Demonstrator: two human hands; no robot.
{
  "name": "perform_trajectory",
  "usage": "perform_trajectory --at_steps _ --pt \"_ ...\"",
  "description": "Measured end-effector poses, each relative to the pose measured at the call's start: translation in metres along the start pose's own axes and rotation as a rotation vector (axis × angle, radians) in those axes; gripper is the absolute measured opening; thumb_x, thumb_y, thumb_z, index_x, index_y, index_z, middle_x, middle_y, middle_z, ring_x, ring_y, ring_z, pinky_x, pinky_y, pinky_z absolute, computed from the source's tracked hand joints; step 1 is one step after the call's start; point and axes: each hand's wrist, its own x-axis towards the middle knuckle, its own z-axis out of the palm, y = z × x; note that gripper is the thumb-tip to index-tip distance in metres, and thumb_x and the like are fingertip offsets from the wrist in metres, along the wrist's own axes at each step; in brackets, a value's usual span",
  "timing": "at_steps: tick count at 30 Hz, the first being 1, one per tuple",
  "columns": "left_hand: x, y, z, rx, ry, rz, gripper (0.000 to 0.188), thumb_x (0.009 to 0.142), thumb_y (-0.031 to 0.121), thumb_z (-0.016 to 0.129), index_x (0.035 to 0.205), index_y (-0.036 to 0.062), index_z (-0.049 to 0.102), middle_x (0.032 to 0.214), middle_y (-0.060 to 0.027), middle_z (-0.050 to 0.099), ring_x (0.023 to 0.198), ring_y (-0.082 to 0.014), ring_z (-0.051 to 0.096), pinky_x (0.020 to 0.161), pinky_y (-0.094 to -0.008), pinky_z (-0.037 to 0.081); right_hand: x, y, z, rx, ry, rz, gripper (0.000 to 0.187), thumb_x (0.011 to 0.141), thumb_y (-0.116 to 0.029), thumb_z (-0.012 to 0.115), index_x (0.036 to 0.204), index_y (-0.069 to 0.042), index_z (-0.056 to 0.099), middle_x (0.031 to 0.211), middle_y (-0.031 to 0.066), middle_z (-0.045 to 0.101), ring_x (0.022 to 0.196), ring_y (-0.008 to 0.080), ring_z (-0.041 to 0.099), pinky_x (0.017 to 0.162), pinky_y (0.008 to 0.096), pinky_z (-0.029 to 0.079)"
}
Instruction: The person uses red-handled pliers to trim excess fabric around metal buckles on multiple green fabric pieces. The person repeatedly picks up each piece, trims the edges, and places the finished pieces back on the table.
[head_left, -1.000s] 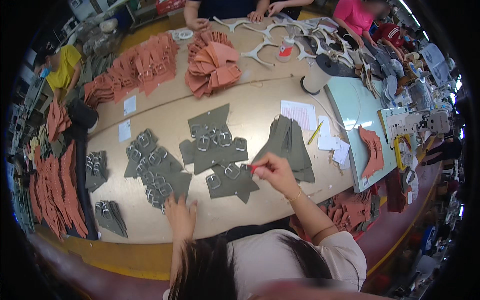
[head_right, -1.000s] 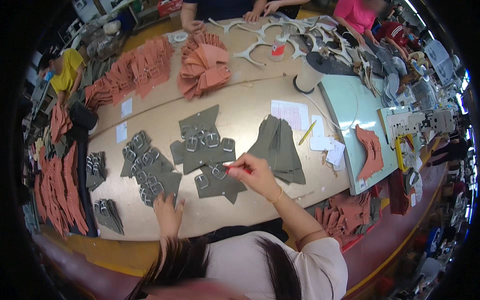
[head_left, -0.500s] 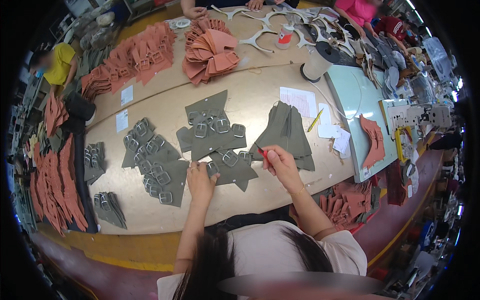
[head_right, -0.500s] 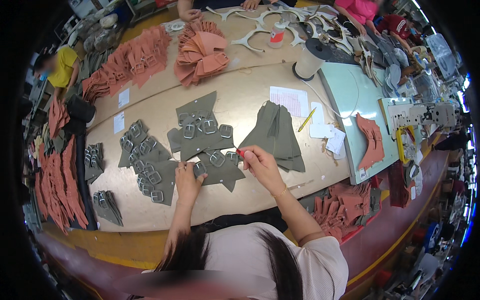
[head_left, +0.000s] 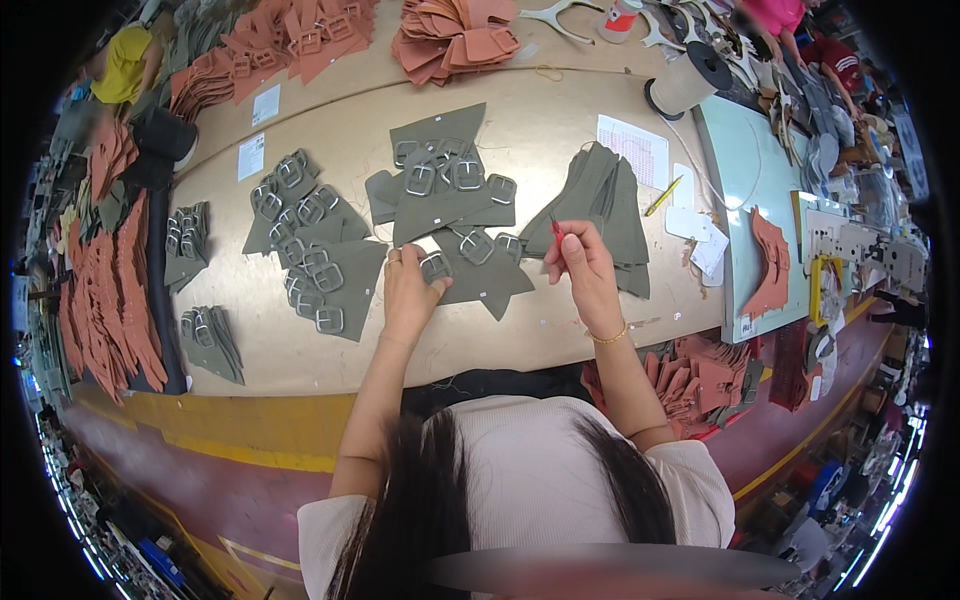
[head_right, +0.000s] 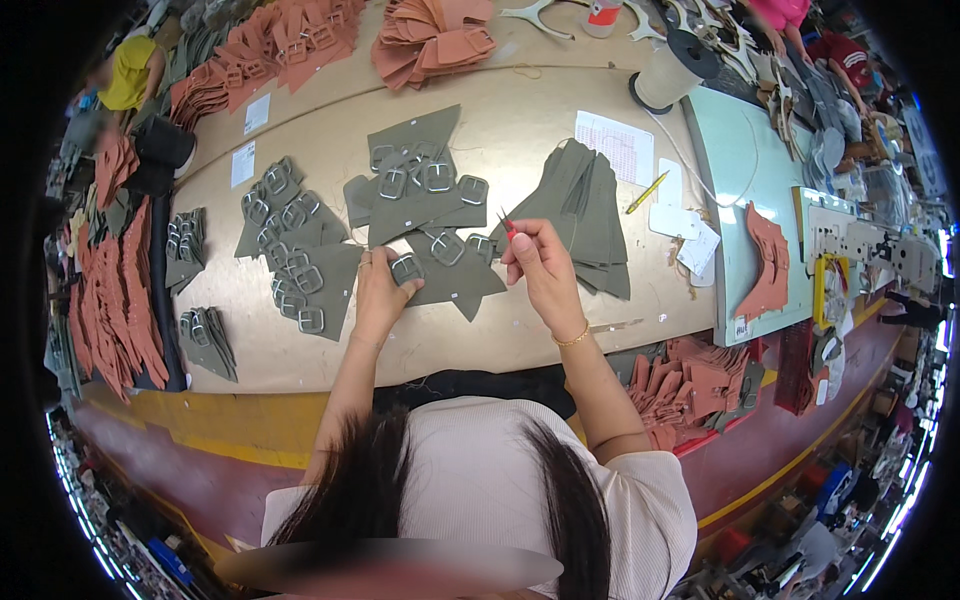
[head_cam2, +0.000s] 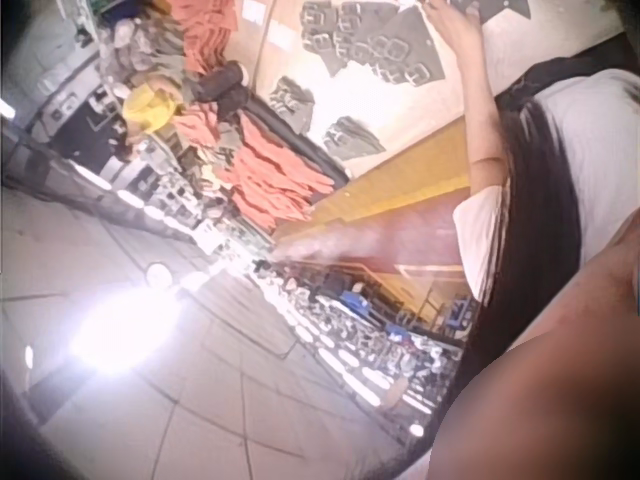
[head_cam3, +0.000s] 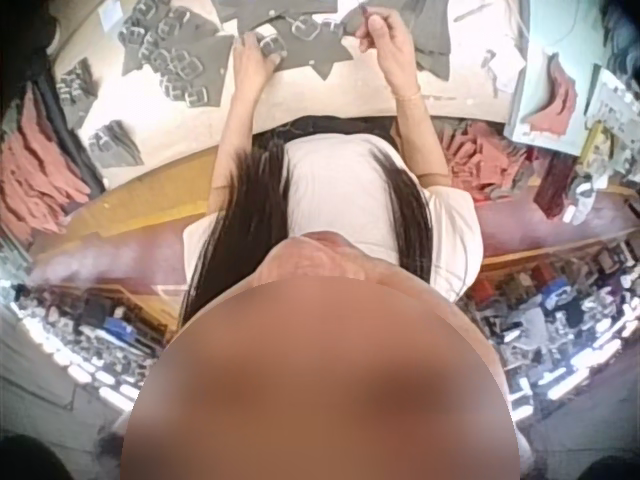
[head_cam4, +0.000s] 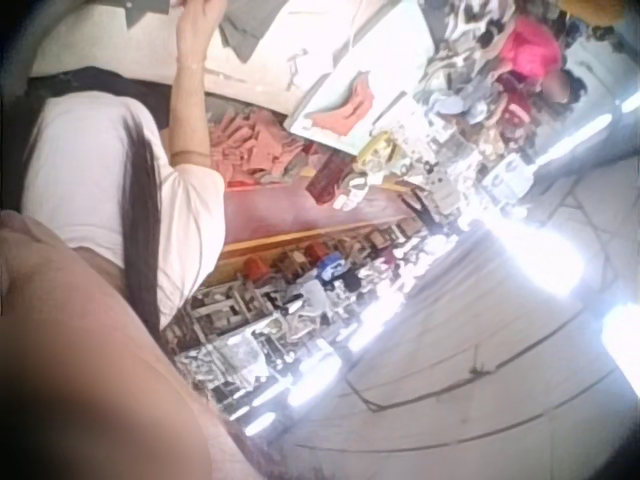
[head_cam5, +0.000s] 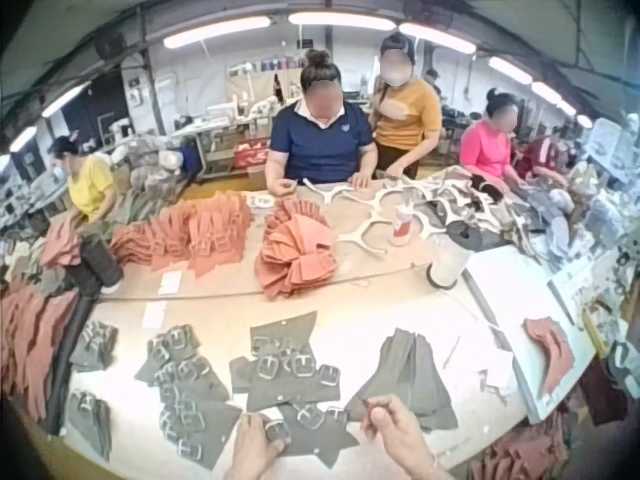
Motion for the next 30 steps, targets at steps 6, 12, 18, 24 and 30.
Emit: perform_trajectory --at_steps 6,12,18,24,30 --pt "-0.005 0.022 -0.011 -0.815 -0.128 -0.325 0.056 0.076 -0.003 0.071 0.125 0.0028 0.042 0.106 -0.0181 0.060 0.099 -0.0281 0.062 0.084 -0.0339 0.049 -0.002 0.007 0.002 -0.058 -0.046 0.122 0.029 0.097 -0.026 0.059 0.112 -0.002 0.053 0.080 0.0008 0.057 0.067 0.0049 0.050 0.060 0.0196 0.042" --pt "-0.005 0.041 -0.045 -1.269 -0.125 -0.272 0.051 0.081 -0.007 0.066 0.128 -0.0001 0.048 0.110 -0.0149 0.063 0.098 -0.0145 0.063 0.083 -0.0251 0.049 -0.005 -0.008 0.028 -0.423 -0.106 -0.098 0.031 0.082 -0.015 0.076 0.106 0.000 0.064 0.085 0.0044 0.062 0.077 0.0103 0.059 0.069 0.0235 0.049" --pt "-0.003 0.060 -0.073 -1.247 -0.171 -0.268 0.047 0.081 -0.007 0.066 0.126 -0.0032 0.053 0.112 -0.0151 0.064 0.094 -0.0142 0.065 0.081 -0.0233 0.050 -0.001 -0.031 0.043 -0.641 -0.108 -0.344 0.029 0.074 -0.011 0.079 0.098 0.000 0.069 0.086 0.0084 0.063 0.073 0.0176 0.062 0.064 0.0269 0.051" --pt "-0.008 0.076 -0.083 -1.214 -0.145 -0.199 0.045 0.083 -0.007 0.065 0.126 -0.0050 0.052 0.116 -0.0167 0.062 0.099 -0.0166 0.065 0.083 -0.0235 0.050 0.001 -0.035 0.051 -0.738 -0.076 -0.504 0.028 0.070 -0.015 0.080 0.093 -0.002 0.070 0.081 0.0082 0.062 0.067 0.0230 0.061 0.060 0.0319 0.049" --pt "-0.010 0.080 -0.085 -1.192 -0.114 -0.162 0.043 0.084 -0.007 0.065 0.126 -0.0059 0.052 0.119 -0.0175 0.061 0.101 -0.0174 0.064 0.085 -0.0244 0.050 -0.002 -0.039 0.051 -0.750 -0.070 -0.523 0.027 0.070 -0.014 0.080 0.092 -0.002 0.070 0.080 0.0080 0.063 0.068 0.0233 0.061 0.061 0.0325 0.049"
